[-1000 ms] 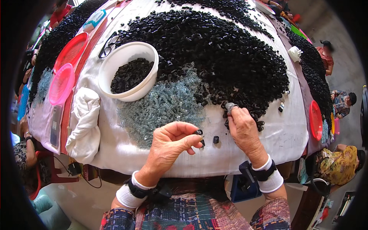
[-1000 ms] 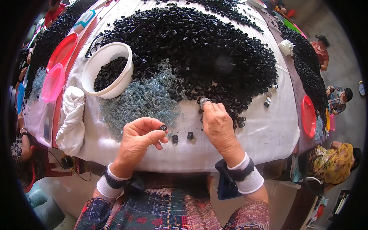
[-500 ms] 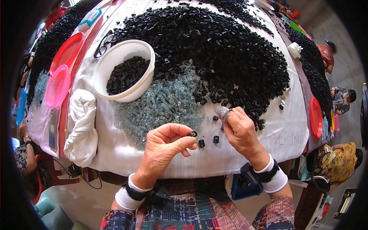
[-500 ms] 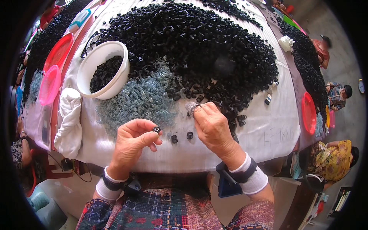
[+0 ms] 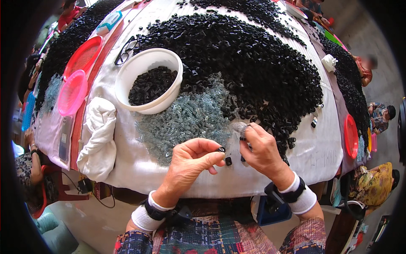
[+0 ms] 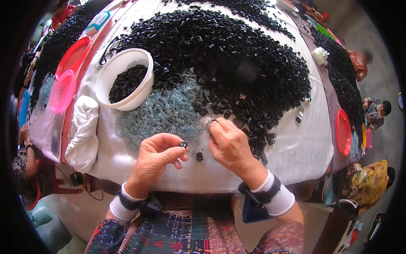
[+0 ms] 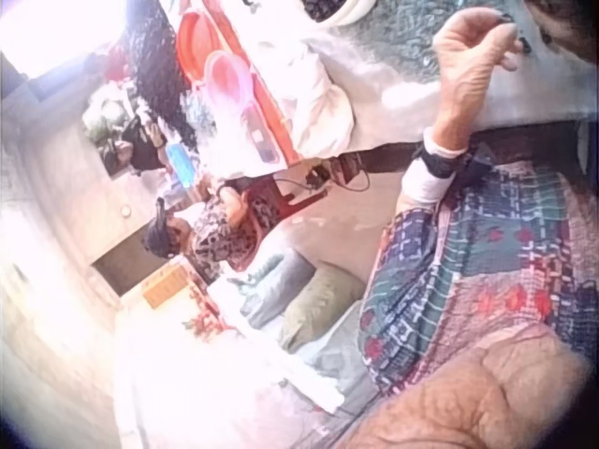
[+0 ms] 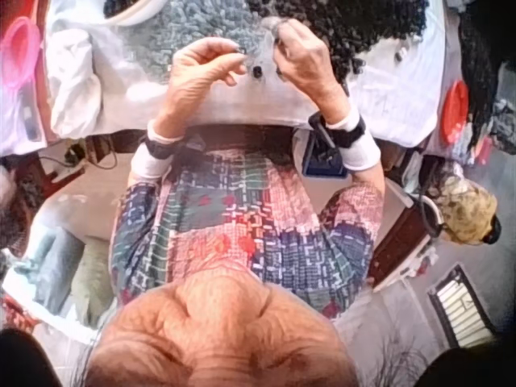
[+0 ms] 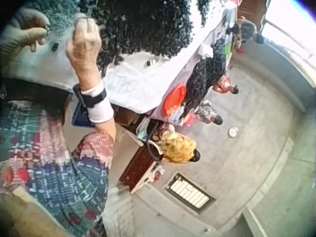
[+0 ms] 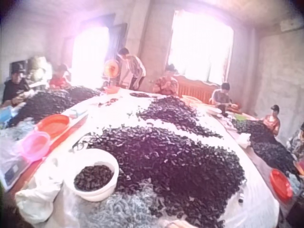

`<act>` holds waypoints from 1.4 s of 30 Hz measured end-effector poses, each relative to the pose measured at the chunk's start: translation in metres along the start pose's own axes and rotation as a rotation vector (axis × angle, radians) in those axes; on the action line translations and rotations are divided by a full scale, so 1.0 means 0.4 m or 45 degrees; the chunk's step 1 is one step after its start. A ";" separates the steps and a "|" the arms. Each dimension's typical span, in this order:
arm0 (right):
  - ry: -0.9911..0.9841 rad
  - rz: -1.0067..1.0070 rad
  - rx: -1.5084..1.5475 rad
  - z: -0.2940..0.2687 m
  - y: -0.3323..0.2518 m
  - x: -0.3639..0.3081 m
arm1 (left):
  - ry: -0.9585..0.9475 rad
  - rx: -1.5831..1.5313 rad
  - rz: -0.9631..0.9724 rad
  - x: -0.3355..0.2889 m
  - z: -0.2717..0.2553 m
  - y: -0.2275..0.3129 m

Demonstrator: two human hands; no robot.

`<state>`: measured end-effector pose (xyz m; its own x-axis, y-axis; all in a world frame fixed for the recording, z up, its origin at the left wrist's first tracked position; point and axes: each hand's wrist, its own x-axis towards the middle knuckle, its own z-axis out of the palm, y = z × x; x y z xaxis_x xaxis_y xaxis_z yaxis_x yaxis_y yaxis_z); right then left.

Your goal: Sort small black plastic shoe components and clear plastic pieces at a work table.

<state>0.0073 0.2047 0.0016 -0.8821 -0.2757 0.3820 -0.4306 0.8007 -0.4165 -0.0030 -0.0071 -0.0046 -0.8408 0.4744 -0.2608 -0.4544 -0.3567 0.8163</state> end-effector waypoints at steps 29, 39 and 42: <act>0.402 0.183 0.626 -0.043 -0.143 -0.012 | -0.084 -0.048 0.085 -0.023 0.047 0.003; 0.337 0.188 0.587 -0.031 -0.143 -0.009 | -0.044 -0.070 0.117 -0.022 0.037 -0.003; 0.308 0.204 0.540 -0.031 -0.145 -0.010 | -0.036 -0.079 0.124 -0.019 0.035 -0.006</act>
<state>0.0379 0.1660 0.0344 -0.8955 0.0039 0.4450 -0.3776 0.5225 -0.7645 0.0087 0.0012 0.0026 -0.8735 0.4575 -0.1665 -0.3894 -0.4511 0.8031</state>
